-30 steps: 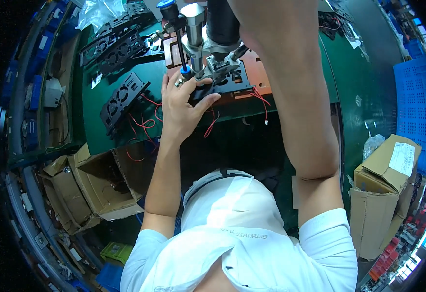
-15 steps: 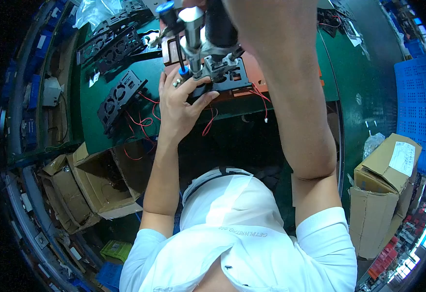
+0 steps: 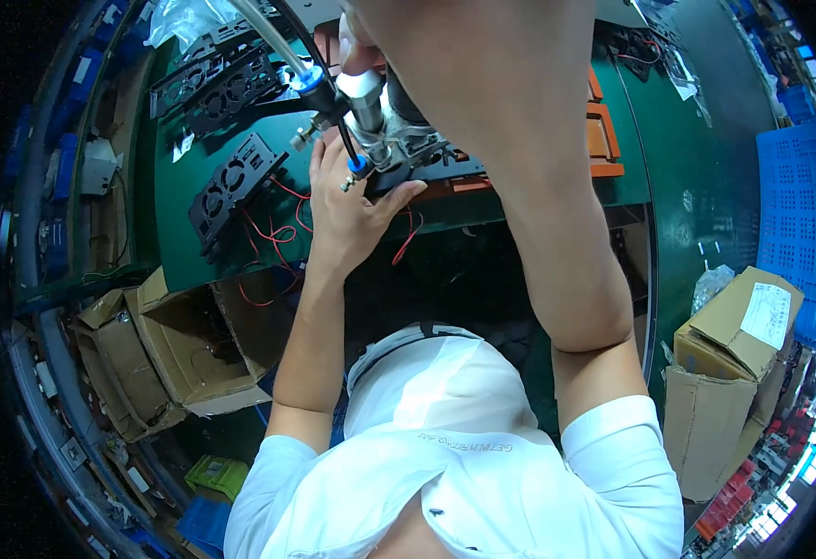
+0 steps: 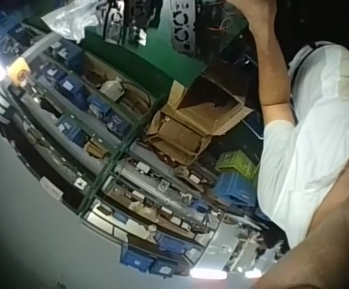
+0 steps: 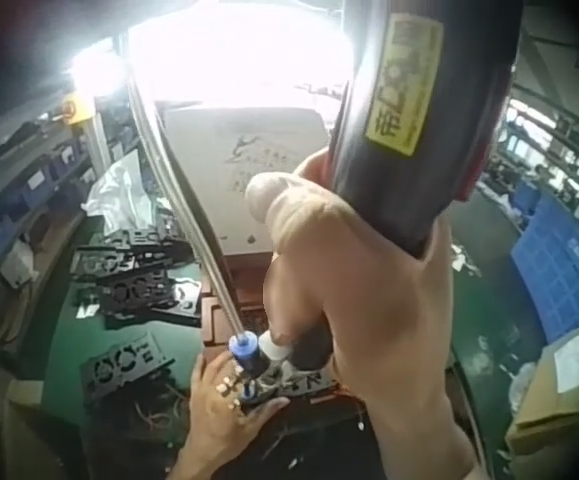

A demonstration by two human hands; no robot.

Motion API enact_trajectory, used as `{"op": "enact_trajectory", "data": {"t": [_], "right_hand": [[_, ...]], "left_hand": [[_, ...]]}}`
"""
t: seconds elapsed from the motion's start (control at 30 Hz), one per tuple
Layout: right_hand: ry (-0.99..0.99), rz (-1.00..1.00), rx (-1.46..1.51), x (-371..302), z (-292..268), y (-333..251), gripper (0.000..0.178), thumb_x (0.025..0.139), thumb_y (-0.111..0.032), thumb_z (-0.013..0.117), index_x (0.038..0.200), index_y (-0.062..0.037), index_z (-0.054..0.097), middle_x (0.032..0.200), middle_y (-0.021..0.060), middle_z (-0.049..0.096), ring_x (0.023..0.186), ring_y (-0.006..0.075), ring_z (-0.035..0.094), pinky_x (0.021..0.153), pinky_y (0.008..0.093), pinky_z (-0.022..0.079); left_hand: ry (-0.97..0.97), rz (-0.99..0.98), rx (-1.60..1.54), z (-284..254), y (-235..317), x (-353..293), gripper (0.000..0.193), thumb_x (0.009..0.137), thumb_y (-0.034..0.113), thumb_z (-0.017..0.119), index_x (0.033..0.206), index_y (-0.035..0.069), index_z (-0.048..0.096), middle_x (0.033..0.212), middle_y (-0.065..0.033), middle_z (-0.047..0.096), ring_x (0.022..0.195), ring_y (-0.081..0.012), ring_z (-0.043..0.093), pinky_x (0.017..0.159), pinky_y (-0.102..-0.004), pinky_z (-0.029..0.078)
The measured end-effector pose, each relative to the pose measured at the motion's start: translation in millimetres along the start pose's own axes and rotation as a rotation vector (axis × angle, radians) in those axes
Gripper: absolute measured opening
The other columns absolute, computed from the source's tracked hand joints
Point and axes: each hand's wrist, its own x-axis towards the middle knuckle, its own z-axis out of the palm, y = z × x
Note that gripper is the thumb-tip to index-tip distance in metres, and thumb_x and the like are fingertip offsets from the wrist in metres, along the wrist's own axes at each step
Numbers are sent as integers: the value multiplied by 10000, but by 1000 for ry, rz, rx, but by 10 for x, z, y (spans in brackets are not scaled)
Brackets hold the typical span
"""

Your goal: Assembling cooling fan units by placing components into a jig and securing them with a pneumatic screwdriver.

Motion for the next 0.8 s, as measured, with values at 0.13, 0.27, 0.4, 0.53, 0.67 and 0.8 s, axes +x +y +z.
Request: {"op": "enact_trajectory", "data": {"t": [0.13, 0.27, 0.4, 0.53, 0.67, 0.8], "right_hand": [[48, -263, -357, 447, -54, 141, 93, 890, -103, 694, 876, -35, 632, 609, 28, 568, 491, 117, 567, 468, 283, 484], [56, -483, -566, 575, -112, 160, 110, 896, -150, 677, 896, -45, 645, 658, 36, 605, 546, 133, 606, 498, 303, 511], [25, -349, -352, 519, -79, 62, 123, 897, -163, 675, 911, -43, 651, 669, 38, 609, 556, 137, 610, 504, 309, 516], [34, -216, -169, 486, -55, -111, 138, 898, -176, 674, 925, -41, 658, 680, 40, 613, 567, 141, 614, 511, 315, 520], [-59, -152, 20, 519, -146, 25, 196, 893, -202, 696, 968, -21, 685, 656, 30, 594, 543, 141, 595, 500, 313, 513], [-10, -74, 3, 443, -110, 213, 277, 894, -257, 726, 974, 8, 709, 615, 11, 563, 503, 132, 565, 478, 293, 490]], "left_hand": [[-15, 21, 20, -21, 9, -13, 616, 766, 303, 888, 1306, 98, 671, 1352, -81, 649, 1359, -324, 520, 1177, -626, 278], [-37, -9, -69, -80, -21, 45, 541, 833, 304, 826, 1311, 105, 670, 1298, -108, 672, 1339, -319, 530, 1186, -596, 259], [-16, -87, -89, -86, -38, 127, 423, 851, 245, 801, 1246, 121, 717, 1219, -69, 708, 1238, -289, 573, 1127, -517, 301], [29, -86, -85, -36, -30, 166, 365, 842, 226, 804, 1185, 117, 745, 1229, -56, 705, 1231, -289, 571, 1104, -504, 318], [74, -68, -125, 11, -61, 147, 368, 836, 218, 813, 1183, 115, 746, 1263, -63, 691, 1236, -301, 567, 1095, -497, 333], [37, -114, -94, -1, -31, 154, 339, 817, 203, 832, 1131, 100, 760, 1283, -92, 678, 1237, -326, 564, 1082, -498, 347]]}}
